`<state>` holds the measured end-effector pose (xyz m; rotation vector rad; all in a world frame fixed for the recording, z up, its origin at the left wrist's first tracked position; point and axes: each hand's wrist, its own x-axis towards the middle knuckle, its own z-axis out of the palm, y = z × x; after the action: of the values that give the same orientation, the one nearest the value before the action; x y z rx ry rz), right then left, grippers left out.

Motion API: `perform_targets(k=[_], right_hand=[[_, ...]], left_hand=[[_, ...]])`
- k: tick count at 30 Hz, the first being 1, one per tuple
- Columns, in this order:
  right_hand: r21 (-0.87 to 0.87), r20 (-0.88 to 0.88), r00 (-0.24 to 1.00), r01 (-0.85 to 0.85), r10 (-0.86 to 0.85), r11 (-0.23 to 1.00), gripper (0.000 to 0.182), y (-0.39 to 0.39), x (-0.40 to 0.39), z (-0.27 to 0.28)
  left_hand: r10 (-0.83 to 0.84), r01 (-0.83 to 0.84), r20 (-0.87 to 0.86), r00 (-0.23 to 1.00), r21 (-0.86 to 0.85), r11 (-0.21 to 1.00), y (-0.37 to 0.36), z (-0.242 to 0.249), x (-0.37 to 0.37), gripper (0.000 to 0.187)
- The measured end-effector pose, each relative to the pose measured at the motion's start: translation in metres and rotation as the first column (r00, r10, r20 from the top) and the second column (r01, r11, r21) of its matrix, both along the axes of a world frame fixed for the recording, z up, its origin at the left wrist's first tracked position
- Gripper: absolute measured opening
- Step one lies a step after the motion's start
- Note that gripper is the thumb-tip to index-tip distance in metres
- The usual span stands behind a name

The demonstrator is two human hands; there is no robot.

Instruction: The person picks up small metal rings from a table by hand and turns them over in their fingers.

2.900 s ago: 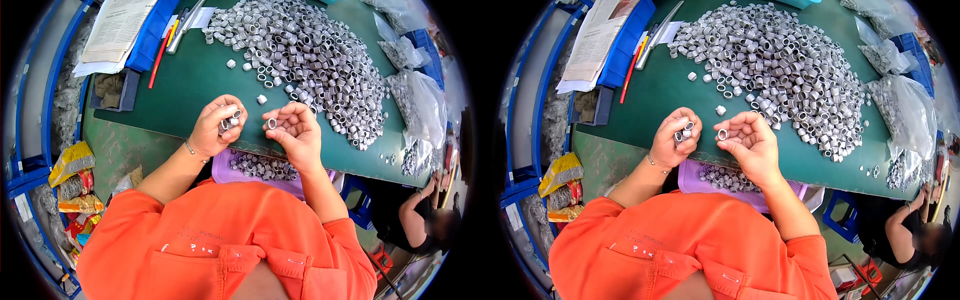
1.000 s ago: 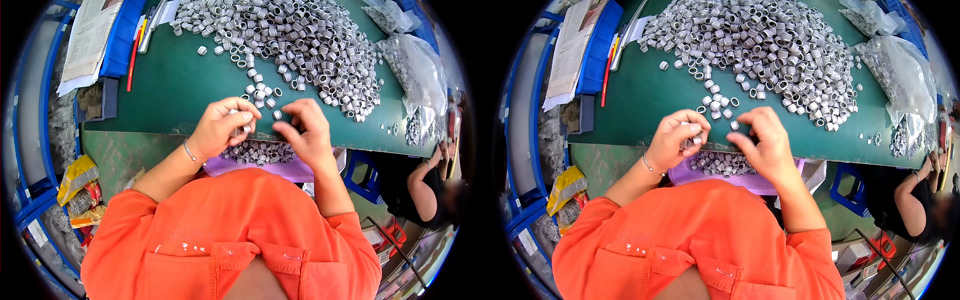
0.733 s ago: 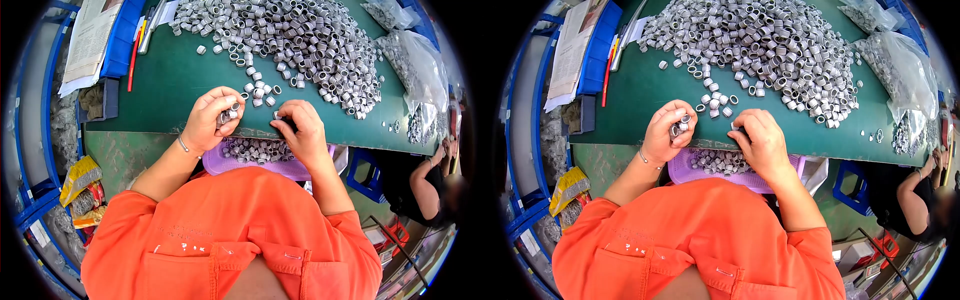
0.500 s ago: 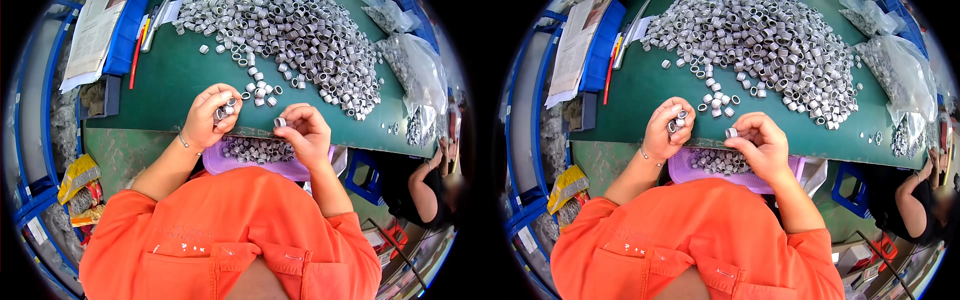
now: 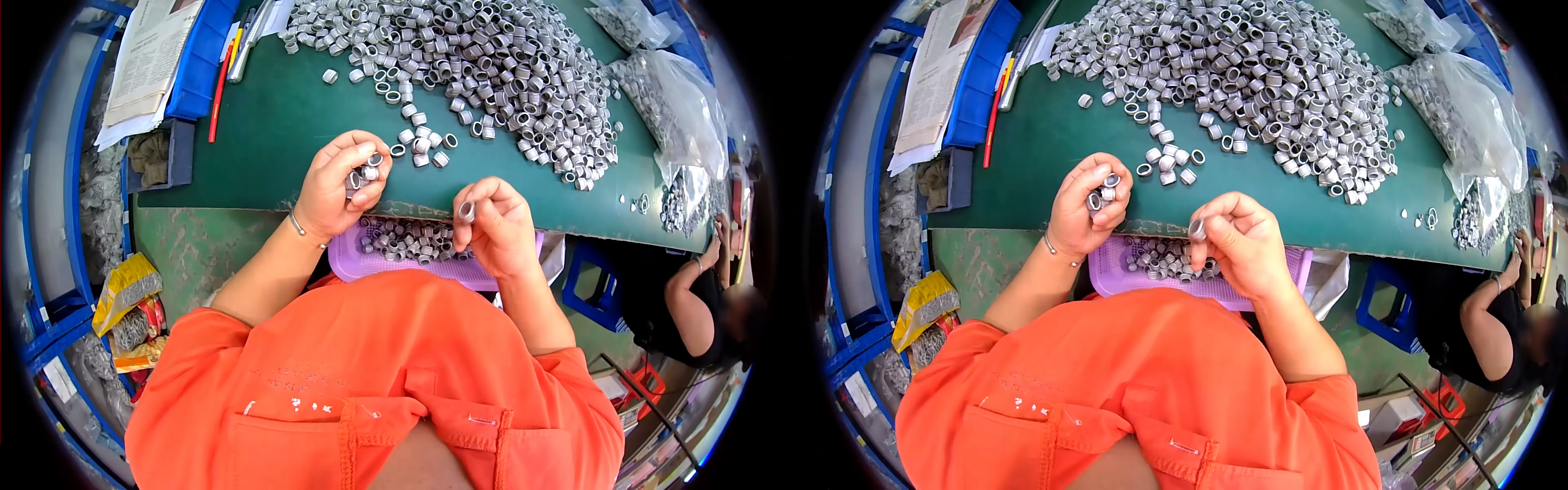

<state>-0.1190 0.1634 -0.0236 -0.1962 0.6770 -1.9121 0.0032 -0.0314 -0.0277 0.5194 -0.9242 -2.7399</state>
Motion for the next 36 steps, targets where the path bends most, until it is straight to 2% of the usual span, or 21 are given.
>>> perform_targets(k=[2,3,4,5,6,8,11,13,15,16,18,20,22,25,26,27,29,31,33,35,36], right_hand=[[0.304,-0.452,0.870,-0.057,0.196,0.951,0.010,0.004,-0.003,0.004],[0.332,-0.793,0.573,0.126,0.204,0.935,0.011,-0.002,-0.001,0.005],[0.207,-0.949,0.288,0.258,0.130,0.944,0.015,-0.008,-0.003,0.004],[0.046,-0.998,-0.034,0.342,0.062,0.939,0.019,-0.016,-0.006,0.002],[0.046,-0.998,-0.034,0.342,0.061,0.939,0.019,-0.025,-0.007,0.001],[-0.006,-0.969,-0.211,0.534,0.126,0.845,0.021,-0.040,-0.007,0.000],[0.008,-0.971,-0.200,0.514,0.129,0.857,0.023,-0.044,-0.012,-0.007],[0.277,-0.928,0.351,0.418,0.128,0.865,0.022,-0.037,-0.008,-0.001],[0.306,-0.714,0.697,0.230,0.063,0.924,0.018,-0.031,-0.012,0.003],[0.310,-0.715,0.696,0.235,0.063,0.921,0.018,-0.027,-0.014,0.004],[0.275,-0.157,0.986,-0.009,0.054,0.962,0.018,-0.020,-0.016,0.006],[0.236,-0.065,0.996,-0.038,0.055,0.971,0.018,-0.015,-0.018,0.006],[0.191,0.029,0.998,-0.066,0.061,0.979,0.017,-0.013,-0.016,0.005],[0.124,-0.101,0.991,-0.074,0.086,0.990,0.008,-0.014,-0.010,0.007],[0.118,-0.292,0.950,-0.082,0.113,0.990,0.007,-0.013,-0.008,0.007],[0.134,-0.524,0.832,-0.134,0.185,0.982,0.012,-0.012,-0.012,0.006],[0.238,-0.748,0.617,-0.094,0.244,0.967,0.017,-0.015,-0.015,0.010],[0.102,-0.984,0.165,0.238,0.064,0.966,0.021,-0.031,-0.021,0.009],[0.085,-0.994,-0.021,0.516,0.112,0.852,0.020,-0.050,-0.020,0.008],[0.015,-0.960,-0.227,0.541,0.163,0.841,0.019,-0.056,-0.027,-0.006],[0.063,-0.980,-0.126,0.530,0.153,0.846,0.018,-0.054,-0.027,-0.006]], left_hand=[[-0.002,0.002,0.000,1.000,-0.011,1.000,0.000,0.000,0.000,0.018],[0.001,-0.001,0.000,1.000,-0.013,1.000,0.000,0.000,-0.001,0.018],[-0.004,0.004,-0.005,1.000,-0.009,1.000,-0.001,0.000,-0.001,0.018],[-0.011,0.010,-0.010,1.000,-0.004,1.000,0.000,0.000,-0.001,0.018],[-0.010,0.010,-0.010,1.000,-0.005,1.000,0.000,0.000,-0.001,0.018],[-0.007,0.007,0.005,1.000,0.004,1.000,0.000,0.001,-0.001,0.018],[-0.008,0.008,0.006,1.000,0.011,1.000,0.000,0.001,0.000,0.018],[-0.004,0.004,0.004,1.000,0.009,1.000,-0.001,0.002,0.001,0.018],[-0.006,0.006,-0.002,1.000,0.026,1.000,0.000,0.002,0.000,0.018],[-0.011,0.011,-0.004,1.000,0.031,0.999,0.000,0.002,-0.001,0.018],[-0.004,0.004,0.014,1.000,0.013,1.000,0.000,0.001,-0.001,0.018],[-0.007,0.007,0.013,1.000,0.017,1.000,0.000,0.001,-0.001,0.017],[-0.007,0.007,0.014,1.000,0.018,1.000,-0.001,0.001,0.000,0.017],[-0.004,0.004,0.005,1.000,0.009,1.000,-0.001,0.001,0.000,0.017],[-0.002,0.001,0.009,1.000,0.014,1.000,0.000,0.001,0.000,0.017],[0.002,-0.002,0.012,1.000,0.020,1.000,-0.001,0.002,0.000,0.017],[0.003,-0.003,0.006,1.000,0.020,1.000,-0.001,0.002,-0.001,0.017],[-0.001,0.001,0.002,1.000,0.022,1.000,0.000,0.002,0.000,0.017],[-0.010,0.010,-0.027,1.000,0.027,1.000,-0.001,0.000,0.001,0.017],[-0.005,0.005,-0.018,1.000,0.036,0.999,0.000,0.000,0.001,0.017],[0.002,-0.001,-0.009,1.000,0.047,0.999,0.000,0.000,0.002,0.017]])
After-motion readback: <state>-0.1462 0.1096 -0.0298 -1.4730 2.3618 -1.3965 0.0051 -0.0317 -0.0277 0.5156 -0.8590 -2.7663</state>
